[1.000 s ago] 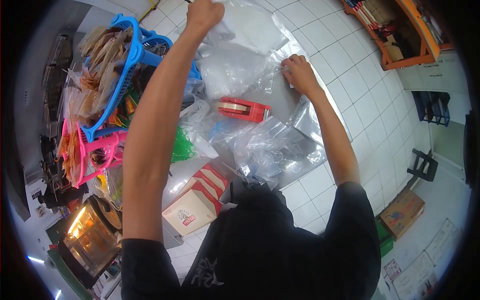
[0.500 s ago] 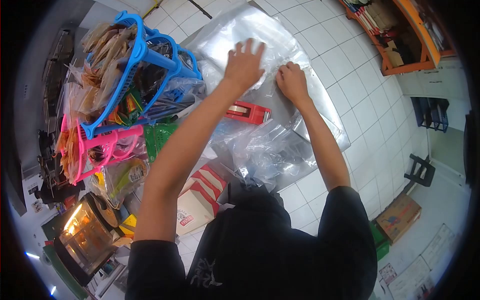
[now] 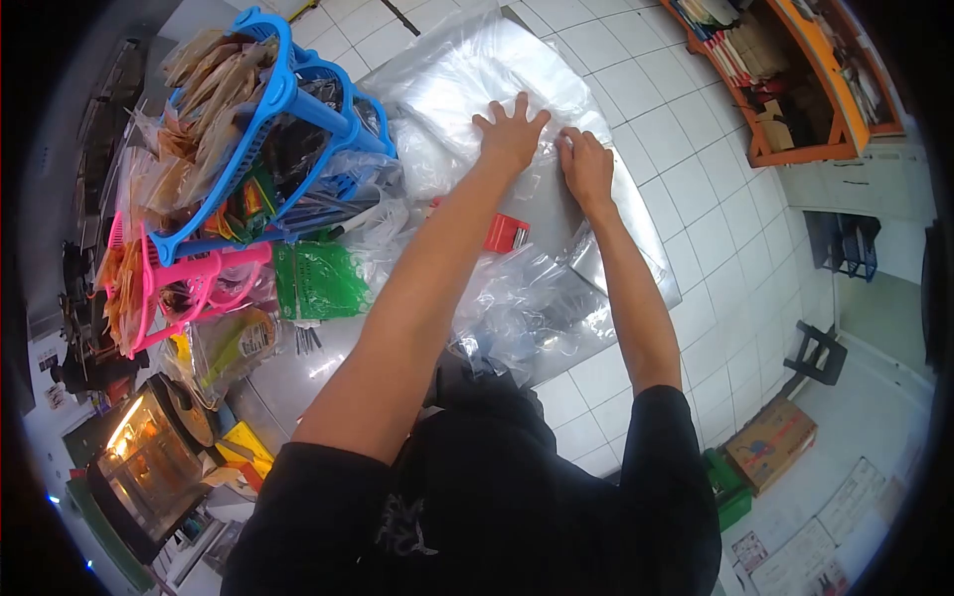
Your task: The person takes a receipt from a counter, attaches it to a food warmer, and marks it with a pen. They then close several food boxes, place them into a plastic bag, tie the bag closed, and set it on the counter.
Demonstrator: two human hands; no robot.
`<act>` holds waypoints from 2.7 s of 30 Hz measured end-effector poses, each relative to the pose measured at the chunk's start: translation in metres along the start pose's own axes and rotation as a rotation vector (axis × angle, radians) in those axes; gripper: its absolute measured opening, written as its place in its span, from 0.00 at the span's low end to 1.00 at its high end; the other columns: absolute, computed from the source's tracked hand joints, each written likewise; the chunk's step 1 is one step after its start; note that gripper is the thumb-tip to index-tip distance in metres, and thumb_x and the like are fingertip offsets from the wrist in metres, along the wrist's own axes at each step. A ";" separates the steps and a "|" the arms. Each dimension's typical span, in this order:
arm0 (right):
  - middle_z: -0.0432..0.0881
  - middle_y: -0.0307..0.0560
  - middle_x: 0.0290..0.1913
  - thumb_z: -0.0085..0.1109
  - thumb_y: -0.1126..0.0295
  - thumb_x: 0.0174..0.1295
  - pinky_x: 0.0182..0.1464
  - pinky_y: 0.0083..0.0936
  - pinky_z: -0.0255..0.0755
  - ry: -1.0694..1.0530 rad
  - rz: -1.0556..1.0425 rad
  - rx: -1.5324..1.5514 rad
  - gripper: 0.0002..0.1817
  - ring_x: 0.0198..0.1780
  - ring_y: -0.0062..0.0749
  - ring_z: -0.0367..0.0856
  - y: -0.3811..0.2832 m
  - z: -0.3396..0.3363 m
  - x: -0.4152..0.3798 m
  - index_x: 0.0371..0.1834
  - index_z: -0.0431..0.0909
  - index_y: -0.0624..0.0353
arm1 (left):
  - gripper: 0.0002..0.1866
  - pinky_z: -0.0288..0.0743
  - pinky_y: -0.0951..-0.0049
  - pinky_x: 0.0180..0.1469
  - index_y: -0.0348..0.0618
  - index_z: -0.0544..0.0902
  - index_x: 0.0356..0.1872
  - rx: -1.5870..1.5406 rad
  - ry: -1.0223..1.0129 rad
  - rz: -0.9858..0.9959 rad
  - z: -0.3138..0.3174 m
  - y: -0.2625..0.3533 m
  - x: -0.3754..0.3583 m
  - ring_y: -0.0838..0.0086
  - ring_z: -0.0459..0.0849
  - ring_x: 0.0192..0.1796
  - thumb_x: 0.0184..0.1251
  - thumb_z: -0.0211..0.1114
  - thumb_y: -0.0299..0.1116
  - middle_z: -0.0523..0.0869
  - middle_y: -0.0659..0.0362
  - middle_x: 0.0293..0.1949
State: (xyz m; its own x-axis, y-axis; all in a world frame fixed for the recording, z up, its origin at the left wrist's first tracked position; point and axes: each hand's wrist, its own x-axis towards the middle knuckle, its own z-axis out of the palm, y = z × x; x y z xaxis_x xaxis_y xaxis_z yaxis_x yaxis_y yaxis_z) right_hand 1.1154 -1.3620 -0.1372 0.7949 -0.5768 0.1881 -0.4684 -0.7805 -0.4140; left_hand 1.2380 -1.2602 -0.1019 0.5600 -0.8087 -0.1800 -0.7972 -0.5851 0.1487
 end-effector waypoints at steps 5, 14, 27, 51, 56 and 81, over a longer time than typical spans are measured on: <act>0.84 0.56 0.28 0.57 0.64 0.69 0.34 0.47 0.74 0.071 0.100 0.163 0.09 0.31 0.54 0.85 -0.007 -0.008 0.013 0.42 0.80 0.57 | 0.34 0.61 0.21 0.62 0.79 0.66 0.71 0.053 -0.024 0.146 -0.005 -0.012 -0.010 0.32 0.62 0.71 0.67 0.57 0.28 0.48 0.57 0.81; 0.85 0.55 0.36 0.59 0.68 0.68 0.35 0.45 0.77 0.138 -0.034 0.281 0.06 0.37 0.54 0.85 -0.009 -0.004 0.017 0.41 0.78 0.58 | 0.26 0.59 0.23 0.64 0.70 0.71 0.69 0.133 -0.080 0.183 -0.012 -0.014 -0.022 0.34 0.62 0.72 0.68 0.57 0.46 0.51 0.57 0.80; 0.80 0.46 0.46 0.62 0.65 0.63 0.45 0.45 0.78 -0.101 -0.018 -0.010 0.08 0.48 0.48 0.82 -0.016 -0.004 0.027 0.43 0.83 0.54 | 0.30 0.61 0.26 0.63 0.61 0.72 0.63 0.000 0.063 0.110 -0.001 -0.017 -0.022 0.44 0.64 0.72 0.60 0.71 0.50 0.60 0.58 0.76; 0.79 0.53 0.42 0.51 0.69 0.70 0.44 0.46 0.75 -0.181 -0.345 0.043 0.06 0.47 0.52 0.80 -0.036 -0.040 0.022 0.44 0.72 0.60 | 0.41 0.61 0.29 0.65 0.50 0.69 0.65 -0.090 0.130 0.050 -0.005 -0.026 -0.031 0.45 0.62 0.73 0.50 0.77 0.52 0.60 0.56 0.76; 0.79 0.55 0.41 0.52 0.69 0.72 0.44 0.46 0.73 -0.235 -0.392 0.166 0.07 0.45 0.55 0.79 -0.037 -0.064 0.023 0.42 0.72 0.63 | 0.42 0.61 0.27 0.64 0.46 0.68 0.65 -0.113 0.158 0.063 -0.006 -0.030 -0.028 0.40 0.61 0.73 0.52 0.74 0.53 0.58 0.52 0.77; 0.80 0.48 0.30 0.68 0.68 0.66 0.27 0.29 0.67 -0.869 -0.869 1.417 0.12 0.25 0.34 0.76 -0.113 -0.358 -0.124 0.30 0.78 0.65 | 0.21 0.72 0.67 0.60 0.38 0.76 0.56 -1.023 0.191 0.497 -0.130 -0.043 -0.145 0.64 0.79 0.59 0.61 0.67 0.29 0.79 0.49 0.56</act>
State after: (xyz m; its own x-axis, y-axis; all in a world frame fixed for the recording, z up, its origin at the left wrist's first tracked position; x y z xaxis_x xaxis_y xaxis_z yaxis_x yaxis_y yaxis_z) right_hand 0.9323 -1.2884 0.2049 0.7664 0.4420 0.4662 0.3853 0.2645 -0.8841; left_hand 1.2203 -1.1253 0.0446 0.3301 -0.9085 0.2561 -0.4318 0.0959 0.8969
